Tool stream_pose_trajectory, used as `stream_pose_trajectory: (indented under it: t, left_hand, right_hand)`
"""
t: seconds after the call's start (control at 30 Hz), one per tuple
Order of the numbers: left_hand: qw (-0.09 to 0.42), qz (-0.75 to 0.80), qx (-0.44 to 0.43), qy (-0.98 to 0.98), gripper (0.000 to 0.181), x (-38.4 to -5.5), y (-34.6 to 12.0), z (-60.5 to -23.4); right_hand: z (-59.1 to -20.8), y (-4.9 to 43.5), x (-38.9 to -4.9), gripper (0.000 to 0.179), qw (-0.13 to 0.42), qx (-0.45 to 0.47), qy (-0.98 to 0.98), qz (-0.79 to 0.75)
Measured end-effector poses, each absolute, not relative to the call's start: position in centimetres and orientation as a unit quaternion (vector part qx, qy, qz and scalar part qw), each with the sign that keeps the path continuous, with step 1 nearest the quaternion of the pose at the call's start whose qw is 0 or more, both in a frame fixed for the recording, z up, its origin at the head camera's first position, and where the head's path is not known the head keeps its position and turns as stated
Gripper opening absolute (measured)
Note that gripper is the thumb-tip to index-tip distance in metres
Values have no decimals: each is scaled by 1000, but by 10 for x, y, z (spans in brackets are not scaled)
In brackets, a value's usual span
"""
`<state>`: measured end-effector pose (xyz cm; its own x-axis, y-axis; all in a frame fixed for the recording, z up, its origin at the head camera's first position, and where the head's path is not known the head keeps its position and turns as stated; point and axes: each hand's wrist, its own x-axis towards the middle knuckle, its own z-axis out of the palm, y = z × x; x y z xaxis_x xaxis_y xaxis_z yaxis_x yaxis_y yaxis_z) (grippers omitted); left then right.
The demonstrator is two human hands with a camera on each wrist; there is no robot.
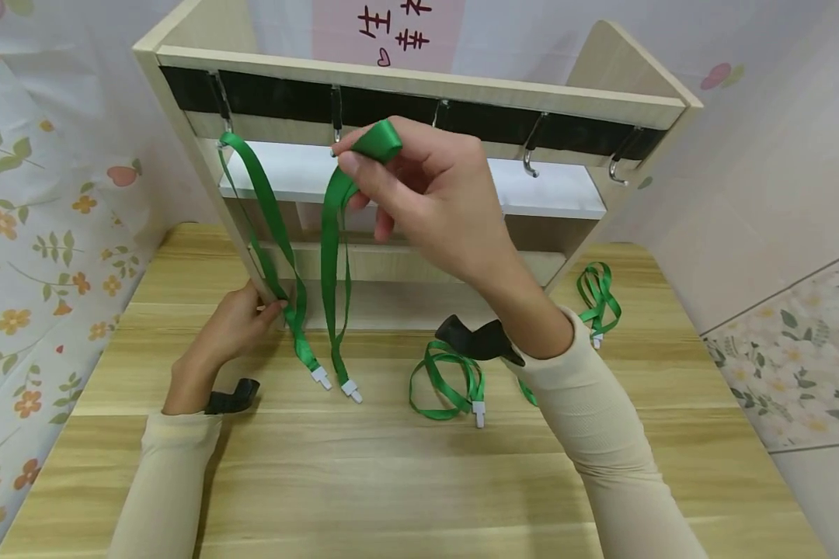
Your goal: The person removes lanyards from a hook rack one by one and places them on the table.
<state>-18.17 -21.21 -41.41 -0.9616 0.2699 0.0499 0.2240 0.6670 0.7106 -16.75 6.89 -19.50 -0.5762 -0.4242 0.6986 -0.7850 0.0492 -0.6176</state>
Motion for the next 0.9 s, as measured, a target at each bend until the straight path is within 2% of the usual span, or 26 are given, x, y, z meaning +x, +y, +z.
stream_pose_trajectory:
  t: [0.13,0.3,0.47,0.63,0.77,0.9]
  left_hand:
    - [32,387,132,912,28,-182,-212,-414]
    - [34,389,129,911,29,-183,-212,-415]
    - [35,388,129,912,30,-183,-212,-415]
    - [36,384,127,914,31,-182,-212,-414]
    - [37,383,125,914,31,-181,-212,-413]
    - [37,383,124,915,30,-181,-212,-413]
  right_hand:
    - [-199,76,-170,11,186,479,-681,521]
    - [-210,83,-171,7,70,507,-746,426]
    - [-224,89,-173,19,-39,519,-796,308]
    - [-238,90,-173,21,-144,530,-800,241]
    - [-253,86,-174,20,-193,544,-786,221]
    - [-270,81,-179,14,-213,537,-788,216]
